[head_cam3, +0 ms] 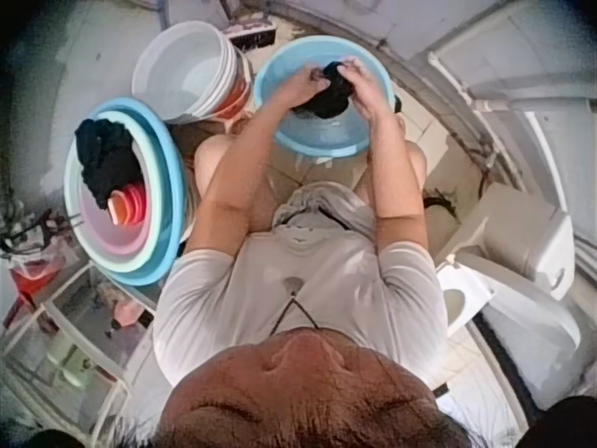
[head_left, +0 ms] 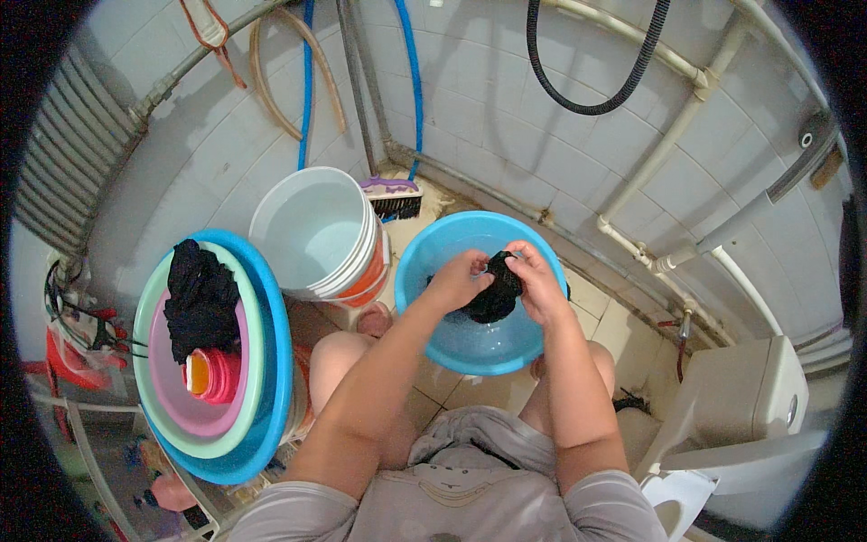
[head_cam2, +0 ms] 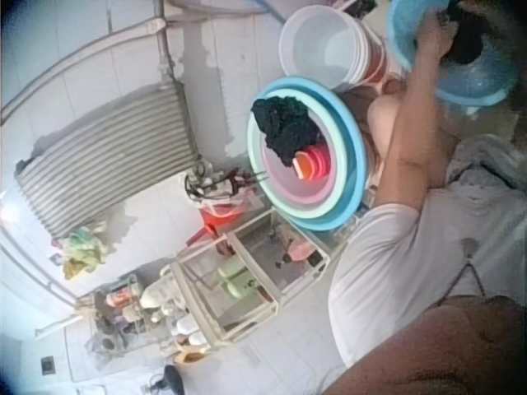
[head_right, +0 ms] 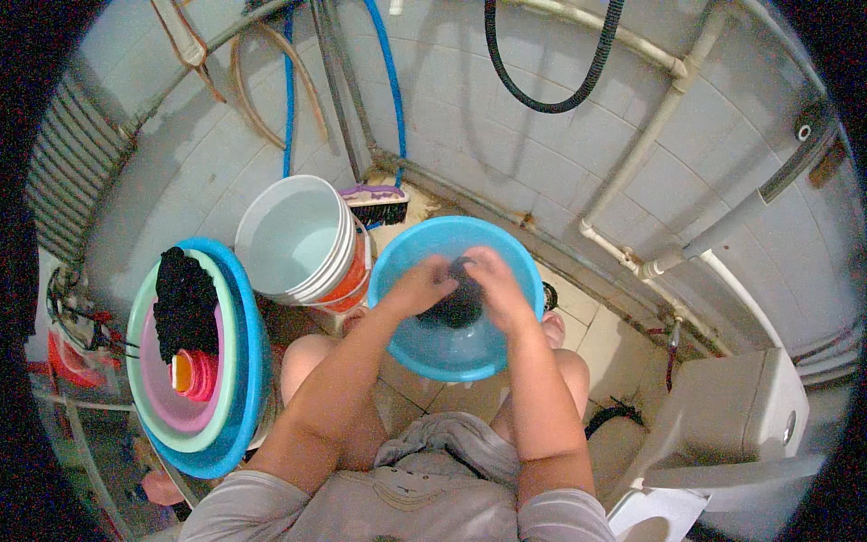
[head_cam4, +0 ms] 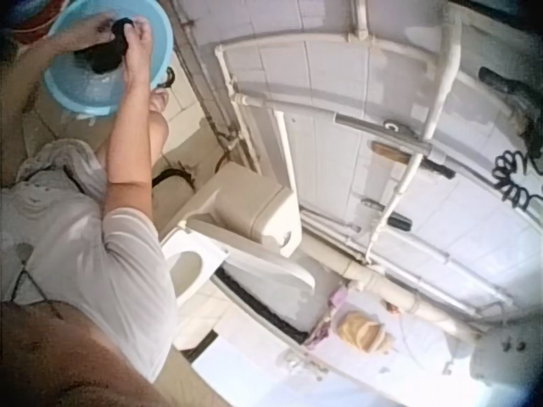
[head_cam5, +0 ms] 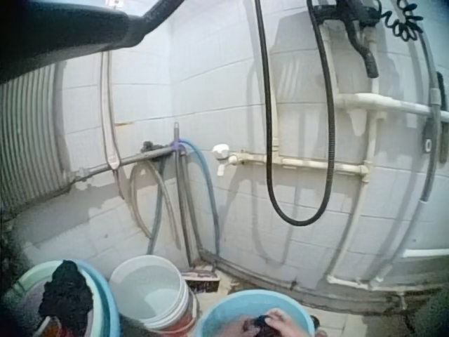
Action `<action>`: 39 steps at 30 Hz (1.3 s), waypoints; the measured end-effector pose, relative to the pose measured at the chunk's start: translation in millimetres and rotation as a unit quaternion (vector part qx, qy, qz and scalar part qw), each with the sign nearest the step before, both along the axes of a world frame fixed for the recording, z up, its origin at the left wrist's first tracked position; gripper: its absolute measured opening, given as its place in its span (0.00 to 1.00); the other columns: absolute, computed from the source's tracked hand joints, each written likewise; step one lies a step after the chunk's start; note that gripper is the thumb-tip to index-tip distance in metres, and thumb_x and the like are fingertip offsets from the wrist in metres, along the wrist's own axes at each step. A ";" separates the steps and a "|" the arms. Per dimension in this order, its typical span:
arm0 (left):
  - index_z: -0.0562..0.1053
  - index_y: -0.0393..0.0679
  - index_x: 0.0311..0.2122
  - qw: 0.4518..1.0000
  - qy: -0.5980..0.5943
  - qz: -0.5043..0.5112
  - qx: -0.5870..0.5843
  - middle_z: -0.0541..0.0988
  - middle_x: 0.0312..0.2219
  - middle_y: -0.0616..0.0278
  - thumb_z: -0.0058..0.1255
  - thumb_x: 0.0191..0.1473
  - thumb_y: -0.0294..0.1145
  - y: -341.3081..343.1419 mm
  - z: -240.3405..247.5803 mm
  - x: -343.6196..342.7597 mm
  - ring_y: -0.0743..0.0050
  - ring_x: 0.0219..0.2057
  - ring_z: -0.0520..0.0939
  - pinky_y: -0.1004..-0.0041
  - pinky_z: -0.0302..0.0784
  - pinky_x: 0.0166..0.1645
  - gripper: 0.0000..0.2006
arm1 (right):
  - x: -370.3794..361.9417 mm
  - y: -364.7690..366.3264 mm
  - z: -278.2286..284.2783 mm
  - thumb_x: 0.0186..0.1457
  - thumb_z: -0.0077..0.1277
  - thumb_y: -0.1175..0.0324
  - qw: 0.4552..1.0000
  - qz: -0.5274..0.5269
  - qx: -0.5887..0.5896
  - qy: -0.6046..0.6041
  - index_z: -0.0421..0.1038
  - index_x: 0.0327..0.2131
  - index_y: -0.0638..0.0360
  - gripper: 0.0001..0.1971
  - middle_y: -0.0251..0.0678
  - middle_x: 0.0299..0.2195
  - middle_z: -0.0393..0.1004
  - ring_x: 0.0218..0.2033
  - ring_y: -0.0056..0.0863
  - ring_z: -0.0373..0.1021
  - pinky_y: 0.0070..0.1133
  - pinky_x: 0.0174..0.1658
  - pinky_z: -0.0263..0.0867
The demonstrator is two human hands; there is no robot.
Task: The person sits on the floor and hand-washes a black garment in a blue basin filled with water. They repeatedly submerge, scrub, and wring the item, occasionally using a yellow bar of soap to apply detergent directly to the fabric. The garment is rinsed and wrung out multiple times within the basin.
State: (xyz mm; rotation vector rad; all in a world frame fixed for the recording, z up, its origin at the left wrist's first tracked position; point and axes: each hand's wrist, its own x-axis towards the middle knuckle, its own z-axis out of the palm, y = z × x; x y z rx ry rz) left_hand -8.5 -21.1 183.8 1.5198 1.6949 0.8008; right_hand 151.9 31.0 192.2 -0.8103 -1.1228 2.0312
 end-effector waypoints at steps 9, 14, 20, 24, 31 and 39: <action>0.70 0.41 0.40 0.991 -0.046 0.115 0.045 0.76 0.33 0.55 0.43 0.52 0.35 12.0 -1.4 -12.1 0.63 0.37 0.75 0.68 0.68 0.43 0.12 | 18.4 16.9 5.2 0.52 0.44 0.71 0.997 -0.062 0.029 -0.018 0.66 0.36 0.55 0.07 0.27 0.32 0.67 0.36 0.19 0.62 0.18 0.41 0.58; 0.70 0.40 0.36 0.957 -0.247 0.133 0.071 0.72 0.25 0.67 0.39 0.53 0.34 14.1 16.2 -23.0 0.79 0.29 0.71 0.77 0.66 0.38 0.11 | 24.6 20.3 6.3 0.54 0.44 0.69 0.982 -0.027 0.126 -0.135 0.67 0.39 0.57 0.09 0.26 0.33 0.67 0.37 0.17 0.61 0.17 0.42 0.56; 0.70 0.39 0.34 0.943 -0.291 0.120 0.104 0.71 0.24 0.72 0.38 0.55 0.33 13.0 28.4 -30.4 0.87 0.26 0.68 0.82 0.64 0.33 0.10 | 32.4 23.4 5.1 0.51 0.50 0.64 0.963 0.105 0.138 -0.205 0.71 0.38 0.62 0.14 0.28 0.32 0.71 0.34 0.19 0.64 0.20 0.40 0.60; 0.70 0.40 0.35 0.952 -0.280 0.112 0.054 0.70 0.24 0.72 0.39 0.55 0.32 9.9 32.3 -28.6 0.87 0.26 0.68 0.83 0.65 0.31 0.09 | 28.4 15.8 20.4 0.47 0.54 0.66 0.955 0.091 0.143 -0.243 0.71 0.36 0.64 0.14 0.27 0.30 0.70 0.34 0.19 0.64 0.19 0.41 0.60; 0.70 0.42 0.38 0.956 -0.257 0.116 0.086 0.70 0.27 0.72 0.39 0.56 0.34 11.2 25.9 -25.9 0.86 0.28 0.69 0.82 0.67 0.36 0.10 | 18.8 18.3 8.3 0.51 0.47 0.67 0.997 -0.057 0.051 -0.010 0.68 0.35 0.61 0.10 0.27 0.32 0.68 0.37 0.21 0.63 0.18 0.44 0.56; 0.68 0.42 0.37 0.948 -0.275 0.128 0.101 0.70 0.30 0.71 0.40 0.56 0.35 11.5 42.6 -23.9 0.85 0.33 0.69 0.81 0.65 0.38 0.09 | 9.7 11.8 24.9 0.44 0.56 0.63 0.874 0.034 0.368 -0.315 0.65 0.41 0.63 0.21 0.38 0.37 0.71 0.37 0.23 0.66 0.22 0.42 0.61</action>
